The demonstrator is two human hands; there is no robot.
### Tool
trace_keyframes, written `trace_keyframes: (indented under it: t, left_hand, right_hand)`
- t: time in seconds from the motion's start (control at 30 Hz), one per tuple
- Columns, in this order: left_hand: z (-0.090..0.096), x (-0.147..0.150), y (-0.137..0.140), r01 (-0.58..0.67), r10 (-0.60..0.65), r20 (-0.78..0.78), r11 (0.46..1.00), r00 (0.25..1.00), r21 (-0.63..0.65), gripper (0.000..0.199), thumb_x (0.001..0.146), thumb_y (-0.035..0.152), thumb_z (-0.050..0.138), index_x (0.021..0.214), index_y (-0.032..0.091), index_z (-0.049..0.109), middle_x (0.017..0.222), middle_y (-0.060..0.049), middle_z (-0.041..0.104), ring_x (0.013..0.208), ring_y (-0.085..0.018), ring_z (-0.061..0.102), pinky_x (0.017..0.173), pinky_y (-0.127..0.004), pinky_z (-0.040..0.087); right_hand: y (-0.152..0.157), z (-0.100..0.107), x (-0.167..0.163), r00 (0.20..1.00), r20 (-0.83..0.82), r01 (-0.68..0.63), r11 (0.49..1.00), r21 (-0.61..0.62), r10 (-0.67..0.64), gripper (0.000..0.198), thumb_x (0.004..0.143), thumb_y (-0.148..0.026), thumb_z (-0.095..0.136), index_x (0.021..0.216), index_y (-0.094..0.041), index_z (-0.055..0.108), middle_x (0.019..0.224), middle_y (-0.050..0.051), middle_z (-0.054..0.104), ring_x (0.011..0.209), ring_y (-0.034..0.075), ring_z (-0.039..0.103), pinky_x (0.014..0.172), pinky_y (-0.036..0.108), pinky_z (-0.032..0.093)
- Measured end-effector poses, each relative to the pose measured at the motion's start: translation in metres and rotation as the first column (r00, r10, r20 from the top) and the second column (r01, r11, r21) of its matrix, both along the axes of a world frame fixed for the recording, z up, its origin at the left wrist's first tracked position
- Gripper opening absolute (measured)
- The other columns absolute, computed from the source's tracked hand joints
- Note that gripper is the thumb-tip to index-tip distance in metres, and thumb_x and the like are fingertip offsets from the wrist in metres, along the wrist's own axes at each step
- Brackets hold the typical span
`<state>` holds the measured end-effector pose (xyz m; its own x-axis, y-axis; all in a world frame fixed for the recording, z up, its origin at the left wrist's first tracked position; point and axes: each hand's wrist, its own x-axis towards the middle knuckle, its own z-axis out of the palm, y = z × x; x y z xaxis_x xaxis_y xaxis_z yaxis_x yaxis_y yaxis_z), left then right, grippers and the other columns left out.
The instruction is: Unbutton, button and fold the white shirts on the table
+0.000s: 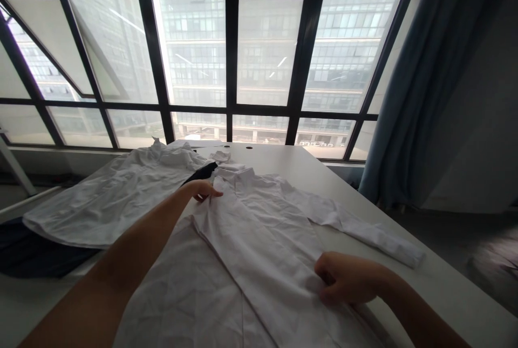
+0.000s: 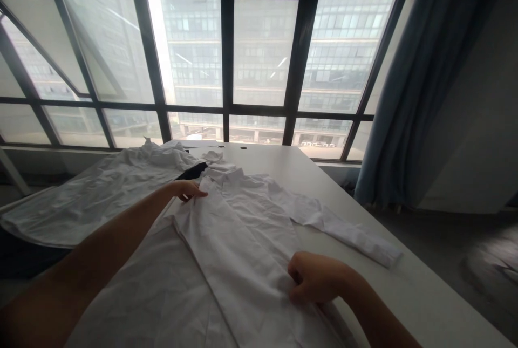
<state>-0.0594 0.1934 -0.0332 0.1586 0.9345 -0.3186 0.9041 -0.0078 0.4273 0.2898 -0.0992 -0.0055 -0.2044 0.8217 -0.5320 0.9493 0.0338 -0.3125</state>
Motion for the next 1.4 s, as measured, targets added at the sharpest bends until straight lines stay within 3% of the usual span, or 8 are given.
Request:
trace_keyframes:
  t: [0.1, 0.5, 0.6, 0.73, 0.87, 1.1, 1.23, 1.4]
  left_hand:
    - [0.010, -0.007, -0.025, 0.008, -0.021, -0.107, 0.993, 0.994, -0.115, 0.055, 0.062, 0.060, 0.078, 0.091, 0.016, 0.063, 0.085, -0.008, 0.068, 0.072, -0.019, 0.064, 0.062, -0.028, 0.055]
    - [-0.010, -0.058, -0.102, 0.110, -0.084, -0.202, 0.987, 0.976, 0.120, 0.037, 0.087, 0.047, 0.051, 0.079, 0.015, 0.067, 0.063, -0.005, 0.066, 0.052, -0.017, 0.061, 0.052, -0.024, 0.043]
    - [-0.014, -0.070, -0.111, 0.095, -0.072, -0.100, 0.962, 0.992, 0.255, 0.031, 0.088, 0.042, 0.051, 0.086, 0.017, 0.069, 0.075, -0.006, 0.070, 0.069, -0.019, 0.065, 0.061, -0.024, 0.045]
    - [-0.020, -0.078, -0.125, 0.120, -0.157, 0.060, 0.909, 0.986, 0.399, 0.038, 0.085, 0.048, 0.057, 0.107, 0.018, 0.066, 0.092, -0.006, 0.071, 0.080, -0.019, 0.066, 0.068, -0.024, 0.046]
    - [-0.021, -0.075, -0.136, 0.196, -0.247, 0.062, 0.877, 0.967, 0.439, 0.048, 0.073, 0.052, 0.072, 0.107, 0.019, 0.067, 0.105, -0.007, 0.068, 0.087, -0.022, 0.066, 0.075, -0.027, 0.048]
    - [-0.009, -0.071, -0.149, 0.258, -0.250, -0.073, 0.886, 0.966, 0.385, 0.043, 0.073, 0.042, 0.072, 0.111, 0.024, 0.068, 0.118, -0.009, 0.062, 0.109, -0.029, 0.061, 0.092, -0.035, 0.048]
    - [-0.012, -0.071, -0.151, 0.258, -0.233, -0.110, 0.854, 0.966, 0.452, 0.028, 0.082, 0.022, 0.055, 0.106, 0.020, 0.068, 0.114, -0.012, 0.062, 0.109, -0.027, 0.059, 0.091, -0.037, 0.049]
    - [-0.016, -0.058, -0.148, 0.255, -0.218, -0.132, 0.845, 0.967, 0.471, 0.026, 0.081, 0.027, 0.058, 0.103, 0.017, 0.066, 0.108, -0.014, 0.065, 0.100, -0.028, 0.064, 0.082, -0.039, 0.053]
  right_hand:
    - [0.000, 0.000, 0.000, 1.000, 0.000, 0.023, 0.999, -0.027, -0.023, 0.009, 0.062, -0.025, 0.059, 0.063, -0.018, 0.054, 0.061, -0.001, 0.059, 0.051, 0.013, 0.057, 0.044, 0.020, 0.034]
    - [0.024, -0.008, -0.013, 1.000, 0.022, -0.013, 1.000, 0.020, 0.013, 0.034, 0.080, -0.048, 0.059, 0.069, -0.016, 0.061, 0.056, 0.000, 0.058, 0.053, 0.013, 0.055, 0.048, 0.021, 0.033]
    - [0.059, -0.002, -0.043, 0.999, 0.026, -0.026, 0.986, 0.162, 0.022, 0.030, 0.085, -0.043, 0.058, 0.078, -0.015, 0.066, 0.064, 0.004, 0.067, 0.058, 0.014, 0.060, 0.052, 0.021, 0.038]
    - [0.134, 0.007, -0.107, 0.989, 0.111, -0.136, 0.889, 0.437, 0.097, 0.031, 0.086, -0.045, 0.060, 0.079, -0.017, 0.070, 0.077, 0.006, 0.072, 0.067, 0.016, 0.064, 0.056, 0.023, 0.038]
    - [0.223, 0.003, -0.172, 0.991, 0.013, -0.117, 0.836, 0.535, 0.130, 0.031, 0.089, -0.045, 0.058, 0.087, -0.017, 0.072, 0.089, 0.007, 0.074, 0.078, 0.018, 0.065, 0.065, 0.024, 0.043]
    - [0.328, -0.023, -0.230, 0.986, -0.167, 0.098, 0.823, 0.559, -0.004, 0.029, 0.081, -0.039, 0.069, 0.092, -0.012, 0.071, 0.096, 0.013, 0.071, 0.091, 0.025, 0.064, 0.080, 0.031, 0.046]
    - [0.354, -0.024, -0.237, 0.954, -0.293, 0.209, 0.843, 0.496, -0.064, 0.028, 0.076, -0.028, 0.072, 0.098, -0.011, 0.071, 0.082, 0.010, 0.070, 0.071, 0.019, 0.062, 0.065, 0.028, 0.047]
    - [0.368, -0.018, -0.234, 0.860, -0.506, 0.318, 0.845, 0.430, -0.066, 0.029, 0.080, -0.021, 0.066, 0.105, -0.008, 0.071, 0.082, 0.008, 0.070, 0.063, 0.013, 0.058, 0.058, 0.022, 0.046]
